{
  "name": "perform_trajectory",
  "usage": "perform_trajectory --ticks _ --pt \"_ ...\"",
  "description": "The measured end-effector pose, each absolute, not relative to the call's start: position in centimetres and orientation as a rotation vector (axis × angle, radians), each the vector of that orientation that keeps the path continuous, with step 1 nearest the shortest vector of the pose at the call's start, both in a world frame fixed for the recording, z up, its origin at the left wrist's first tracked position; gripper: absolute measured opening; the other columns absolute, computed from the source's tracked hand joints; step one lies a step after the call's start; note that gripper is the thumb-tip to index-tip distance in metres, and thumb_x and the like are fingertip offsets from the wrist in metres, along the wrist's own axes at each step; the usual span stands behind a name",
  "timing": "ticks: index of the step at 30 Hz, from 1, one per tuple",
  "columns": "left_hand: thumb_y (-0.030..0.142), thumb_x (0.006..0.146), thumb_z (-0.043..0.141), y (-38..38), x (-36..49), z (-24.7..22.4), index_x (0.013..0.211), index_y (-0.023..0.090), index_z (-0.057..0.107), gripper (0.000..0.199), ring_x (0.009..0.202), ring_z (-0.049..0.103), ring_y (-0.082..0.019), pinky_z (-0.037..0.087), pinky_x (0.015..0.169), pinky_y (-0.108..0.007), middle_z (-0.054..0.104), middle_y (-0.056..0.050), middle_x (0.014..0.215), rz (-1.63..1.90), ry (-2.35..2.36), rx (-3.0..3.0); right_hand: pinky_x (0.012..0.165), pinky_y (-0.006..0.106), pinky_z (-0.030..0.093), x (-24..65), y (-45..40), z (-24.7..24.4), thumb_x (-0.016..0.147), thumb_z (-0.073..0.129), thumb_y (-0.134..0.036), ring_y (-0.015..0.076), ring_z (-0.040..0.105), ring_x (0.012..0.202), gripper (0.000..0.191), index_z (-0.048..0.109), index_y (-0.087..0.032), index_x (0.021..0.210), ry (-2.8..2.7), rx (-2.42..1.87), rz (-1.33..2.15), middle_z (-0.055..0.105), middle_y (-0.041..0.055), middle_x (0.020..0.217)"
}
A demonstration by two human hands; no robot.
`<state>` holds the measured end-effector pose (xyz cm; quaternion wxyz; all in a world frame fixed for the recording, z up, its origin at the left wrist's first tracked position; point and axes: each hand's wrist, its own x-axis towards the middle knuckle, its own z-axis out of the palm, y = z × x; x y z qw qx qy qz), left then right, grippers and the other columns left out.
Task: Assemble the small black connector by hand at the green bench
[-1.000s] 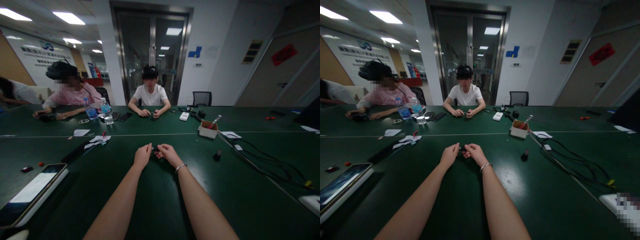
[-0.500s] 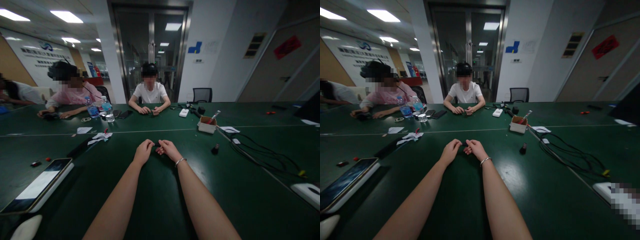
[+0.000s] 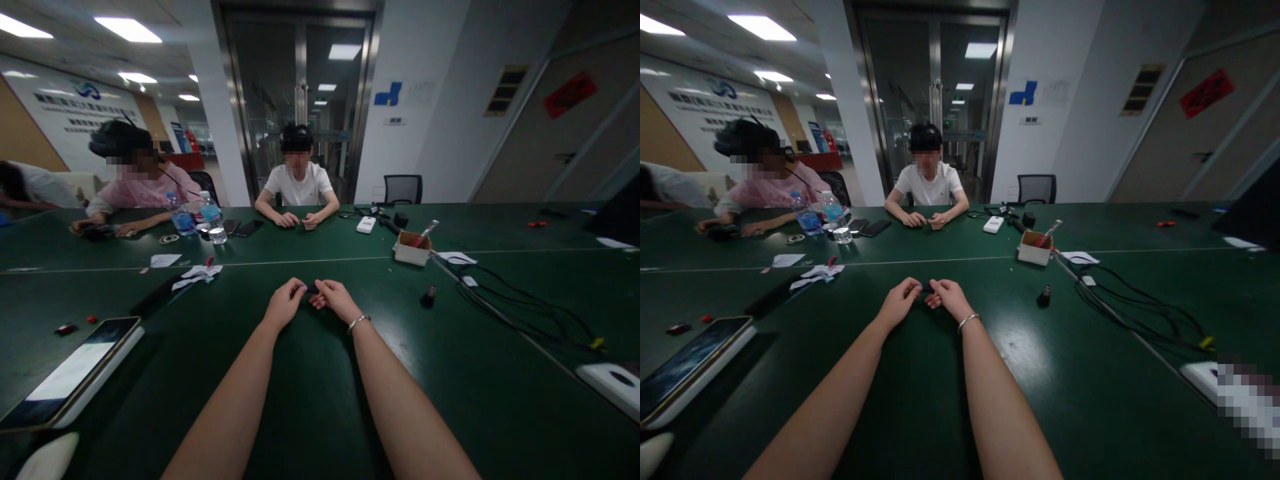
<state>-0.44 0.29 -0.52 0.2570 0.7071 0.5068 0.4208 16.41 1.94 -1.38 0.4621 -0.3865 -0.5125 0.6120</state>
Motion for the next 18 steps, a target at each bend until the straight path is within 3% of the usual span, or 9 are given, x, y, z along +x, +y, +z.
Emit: perform_trajectory --ticks 5,12,18 --pt "0.043 0.083 0.046 0.27 -0.48 -0.58 0.082 0.022 0.06 0.025 0.064 0.054 -0.013 0.039 0.065 -0.024 0.06 0.002 0.067 1.064 1.416 1.89 0.047 0.02 0.052 16.34 2.1 -1.57 0.083 0.06 -0.041 0.0115 0.063 0.048 0.029 0.056 -0.013 0.076 -1.274 -0.982 1.491 0.067 0.006 0.058" --pt "0.054 0.087 0.03 0.12 -0.58 -0.5 0.062 0.02 0.058 0.051 0.059 0.052 -0.015 0.035 0.06 -0.025 0.057 0.0 0.059 0.953 1.487 1.937 0.049 0.019 0.053 16.44 2.1 -1.55 0.081 0.065 -0.035 0.0117 0.064 0.052 0.023 0.059 -0.013 0.081 -1.269 -0.938 1.521 0.069 0.0067 0.062" --pt "0.053 0.088 0.031 0.65 -0.58 -1.11 0.073 0.019 0.063 0.05 0.062 0.056 -0.015 0.039 0.061 -0.026 0.062 -0.003 0.066 1.027 1.449 1.836 0.05 0.019 0.054 16.37 2.04 -1.43 0.081 0.066 -0.032 0.0116 0.065 0.052 0.021 0.059 -0.013 0.086 -1.215 -0.91 1.519 0.069 0.0071 0.066"
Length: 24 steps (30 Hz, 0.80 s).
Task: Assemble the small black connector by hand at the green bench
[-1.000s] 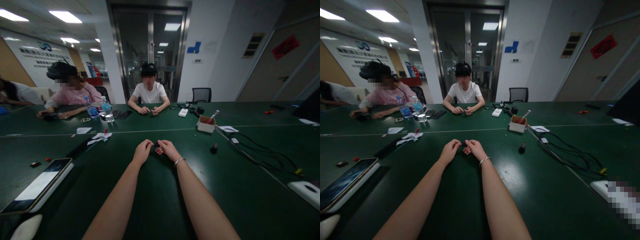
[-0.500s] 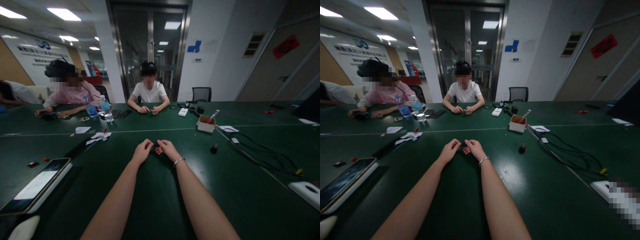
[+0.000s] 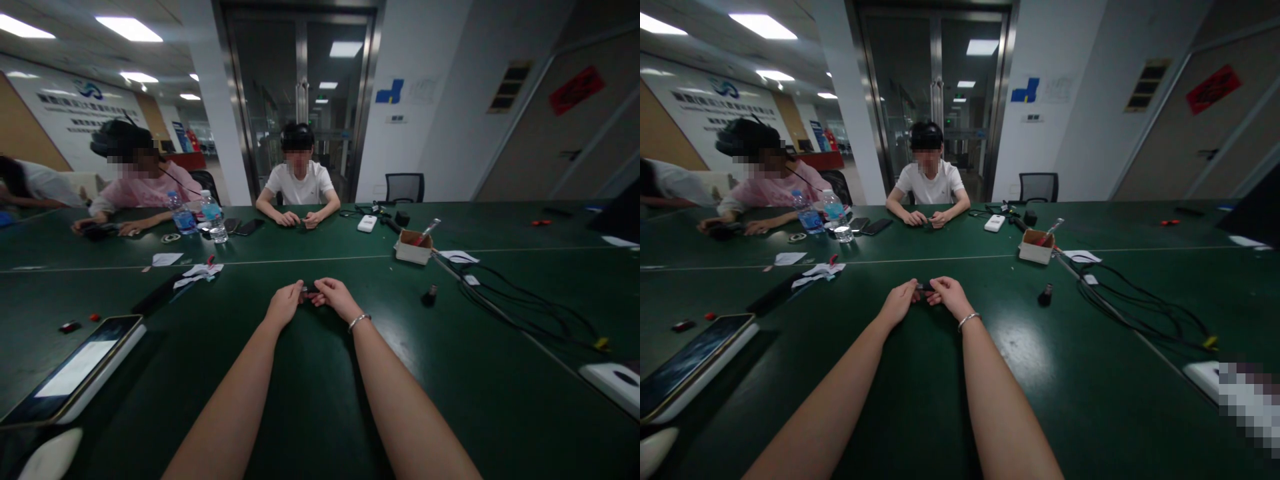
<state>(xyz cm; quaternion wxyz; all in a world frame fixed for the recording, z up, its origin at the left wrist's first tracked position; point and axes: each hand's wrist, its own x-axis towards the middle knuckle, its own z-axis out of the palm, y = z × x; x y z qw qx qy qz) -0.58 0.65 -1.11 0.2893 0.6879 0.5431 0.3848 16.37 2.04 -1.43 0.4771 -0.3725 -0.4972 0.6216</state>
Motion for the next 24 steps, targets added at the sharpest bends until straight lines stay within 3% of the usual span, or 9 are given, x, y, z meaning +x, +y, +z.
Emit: perform_trajectory --ticks 4,6,10,18,24 --pt "0.043 0.083 0.049 1.1 -0.7 -1.5 0.1 0.02 0.061 0.031 0.074 0.059 -0.014 0.045 0.069 -0.027 0.065 -0.005 0.094 1.233 1.273 1.713 0.048 0.02 0.053 16.2 2.0 -1.4 0.082 0.065 -0.031 0.0118 0.064 0.051 0.02 0.058 -0.014 0.088 -1.172 -0.908 1.493 0.069 0.0059 0.065" --pt "0.036 0.077 0.059 1.3 -0.8 -1.7 0.104 0.02 0.059 0.032 0.076 0.059 -0.014 0.047 0.071 -0.027 0.064 -0.006 0.102 1.301 1.232 1.687 0.048 0.021 0.054 16.2 1.9 -1.3 0.083 0.064 -0.029 0.012 0.065 0.051 0.018 0.057 -0.014 0.088 -1.166 -0.903 1.501 0.069 0.0064 0.065" --pt "0.032 0.075 0.062 1.7 -1.0 -2.1 0.102 0.019 0.06 0.029 0.074 0.059 -0.013 0.048 0.069 -0.028 0.063 -0.005 0.095 1.327 1.194 1.664 0.049 0.02 0.054 16.2 1.8 -1.1 0.085 0.06 -0.026 0.0117 0.065 0.051 0.014 0.057 -0.012 0.087 -1.158 -0.914 1.512 0.069 0.0072 0.065" --pt "0.044 0.078 0.057 1.6 -0.9 -2.0 0.086 0.017 0.06 0.027 0.065 0.058 -0.013 0.048 0.063 -0.027 0.062 -0.001 0.074 1.253 1.167 1.63 0.048 0.018 0.053 16.1 1.8 -1.1 0.088 0.055 -0.019 0.0113 0.065 0.05 0.007 0.058 -0.012 0.086 -1.146 -0.944 1.515 0.068 0.006 0.062" --pt "0.044 0.081 0.053 1.5 -1.0 -1.9 0.09 0.018 0.062 0.029 0.07 0.059 -0.014 0.046 0.064 -0.027 0.064 -0.003 0.08 1.241 1.252 1.652 0.049 0.018 0.053 16.1 1.8 -1.0 0.088 0.056 -0.019 0.0114 0.065 0.051 0.007 0.057 -0.012 0.088 -1.152 -0.94 1.513 0.068 0.0063 0.063"
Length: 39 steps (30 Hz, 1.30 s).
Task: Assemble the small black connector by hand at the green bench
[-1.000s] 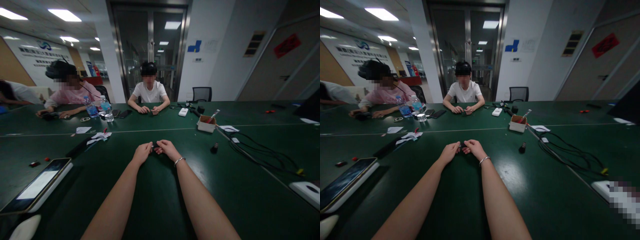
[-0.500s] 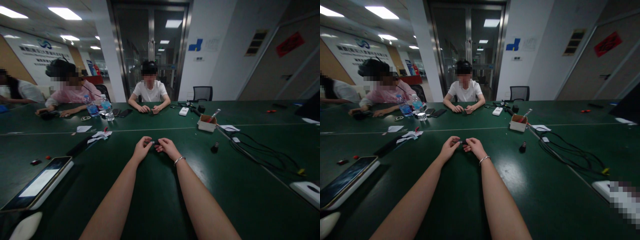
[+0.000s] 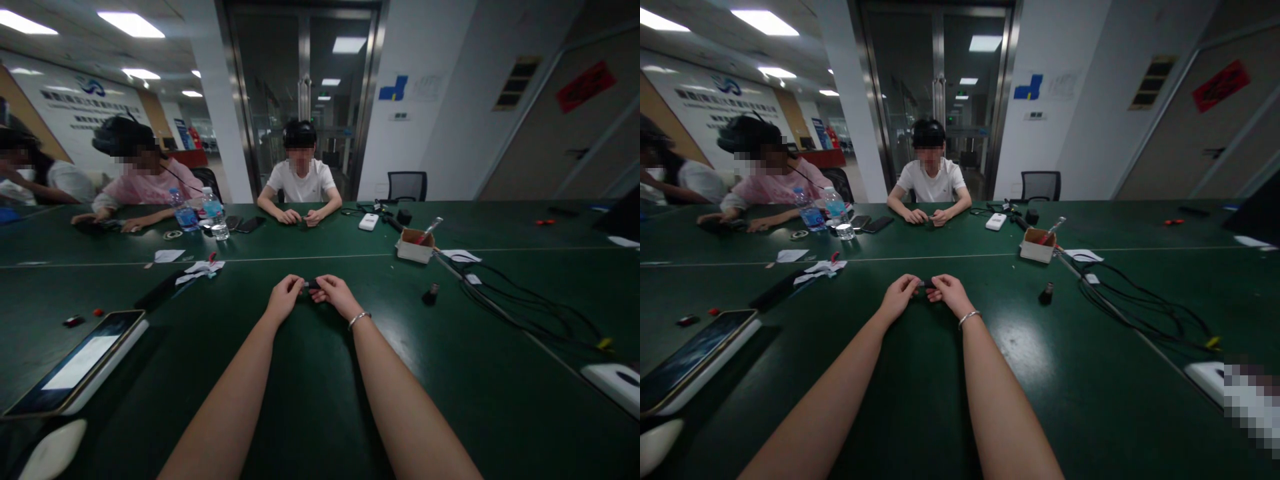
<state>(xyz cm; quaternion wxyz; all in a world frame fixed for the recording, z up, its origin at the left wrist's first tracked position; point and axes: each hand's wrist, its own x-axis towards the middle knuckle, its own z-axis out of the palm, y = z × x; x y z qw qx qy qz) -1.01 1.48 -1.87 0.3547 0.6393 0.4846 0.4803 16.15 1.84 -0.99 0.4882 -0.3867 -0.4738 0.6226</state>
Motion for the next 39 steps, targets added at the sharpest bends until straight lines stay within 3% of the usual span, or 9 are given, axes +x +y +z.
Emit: perform_trajectory --ticks 6,15,27,34,39 --pt "0.033 0.077 0.061 1.43 -0.96 -1.66 0.099 0.019 0.062 0.027 0.08 0.061 -0.015 0.049 0.073 -0.029 0.065 -0.006 0.099 1.325 1.15 1.682 0.049 0.018 0.053 16.16 1.9 -1.09 0.088 0.055 -0.021 0.011 0.065 0.05 0.008 0.057 -0.012 0.089 -1.146 -0.946 1.506 0.068 0.0064 0.064" --pt "0.041 0.077 0.059 1.62 -0.86 -1.94 0.088 0.018 0.062 0.026 0.068 0.06 -0.014 0.049 0.065 -0.027 0.064 -0.002 0.076 1.296 1.128 1.602 0.05 0.019 0.054 16.2 2.07 -1.35 0.088 0.056 -0.02 0.0117 0.065 0.052 0.008 0.057 -0.013 0.09 -1.154 -0.952 1.503 0.069 0.0061 0.065" --pt "0.034 0.073 0.065 1.22 -1.06 -1.33 0.091 0.018 0.064 0.024 0.082 0.063 -0.017 0.048 0.079 -0.032 0.067 -0.006 0.09 1.267 1.131 1.661 0.052 0.02 0.054 16.3 2.33 -1.68 0.087 0.056 -0.024 0.0114 0.066 0.053 0.012 0.056 -0.012 0.091 -1.163 -0.913 1.503 0.068 0.0052 0.065" --pt "0.038 0.076 0.061 1.07 -0.98 -1.26 0.094 0.019 0.062 0.025 0.072 0.06 -0.015 0.047 0.068 -0.028 0.063 -0.002 0.076 1.266 1.154 1.632 0.052 0.02 0.055 16.34 2.14 -1.59 0.086 0.058 -0.024 0.0116 0.066 0.054 0.013 0.056 -0.012 0.092 -1.166 -0.916 1.498 0.069 0.0056 0.066" --pt "0.037 0.074 0.063 0.88 -1.08 -0.96 0.094 0.019 0.063 0.027 0.073 0.06 -0.015 0.047 0.069 -0.028 0.064 -0.002 0.078 1.241 1.141 1.671 0.053 0.02 0.055 16.4 1.98 -1.37 0.087 0.057 -0.023 0.0116 0.066 0.054 0.012 0.057 -0.012 0.092 -1.151 -0.92 1.498 0.069 0.0065 0.068"
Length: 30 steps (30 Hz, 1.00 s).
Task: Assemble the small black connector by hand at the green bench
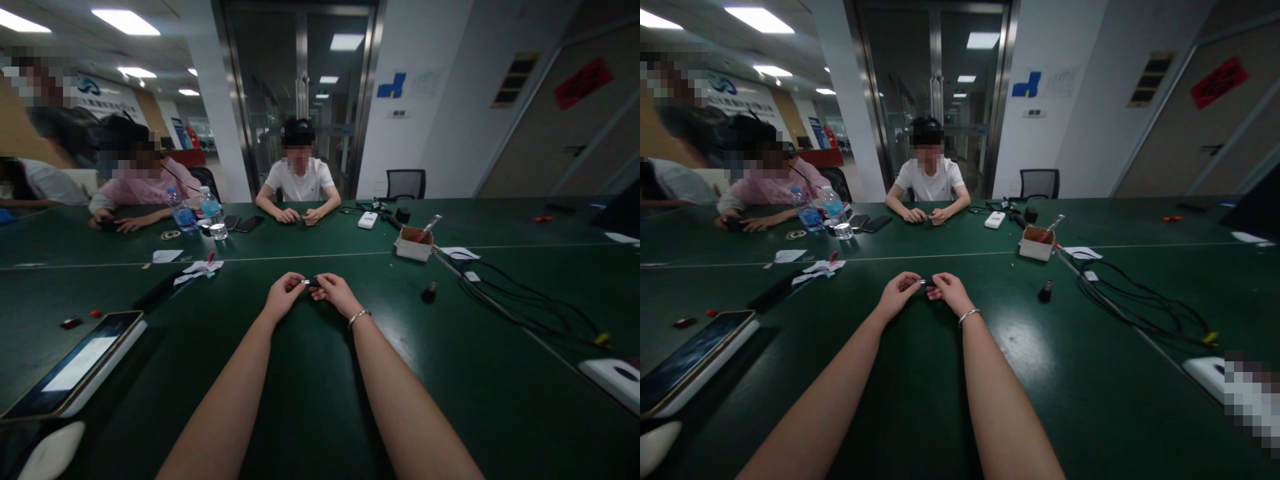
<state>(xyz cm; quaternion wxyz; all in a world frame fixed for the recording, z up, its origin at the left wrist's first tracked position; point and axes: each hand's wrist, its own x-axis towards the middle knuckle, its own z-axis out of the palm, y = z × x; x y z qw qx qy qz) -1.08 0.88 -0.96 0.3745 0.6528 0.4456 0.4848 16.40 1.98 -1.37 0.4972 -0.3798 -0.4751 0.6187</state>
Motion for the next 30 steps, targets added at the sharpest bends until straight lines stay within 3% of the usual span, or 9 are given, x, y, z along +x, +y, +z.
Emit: perform_trajectory --ticks 12,20,30 --pt "0.034 0.072 0.067 1.27 -1.16 -1.36 0.094 0.018 0.065 0.028 0.081 0.062 -0.016 0.048 0.076 -0.031 0.067 -0.005 0.093 1.29 1.157 1.703 0.053 0.019 0.055 16.34 1.97 -1.37 0.088 0.054 -0.018 0.011 0.066 0.052 0.008 0.055 -0.012 0.093 -1.127 -0.913 1.512 0.068 0.0048 0.066" --pt "0.041 0.076 0.062 1.33 -1.13 -1.47 0.092 0.018 0.064 0.028 0.07 0.06 -0.015 0.048 0.068 -0.029 0.066 -0.003 0.079 1.24 1.153 1.667 0.053 0.019 0.055 16.39 1.92 -1.3 0.087 0.057 -0.02 0.0109 0.066 0.053 0.01 0.057 -0.012 0.093 -1.146 -0.913 1.506 0.069 0.0055 0.067" --pt "0.043 0.073 0.064 1.51 -1.1 -1.67 0.091 0.017 0.065 0.032 0.069 0.062 -0.015 0.048 0.067 -0.029 0.067 -0.004 0.076 1.216 1.164 1.589 0.053 0.02 0.056 16.4 2.21 -1.64 0.086 0.059 -0.021 0.0114 0.066 0.054 0.012 0.058 -0.012 0.094 -1.147 -0.908 1.5 0.069 0.005 0.068"
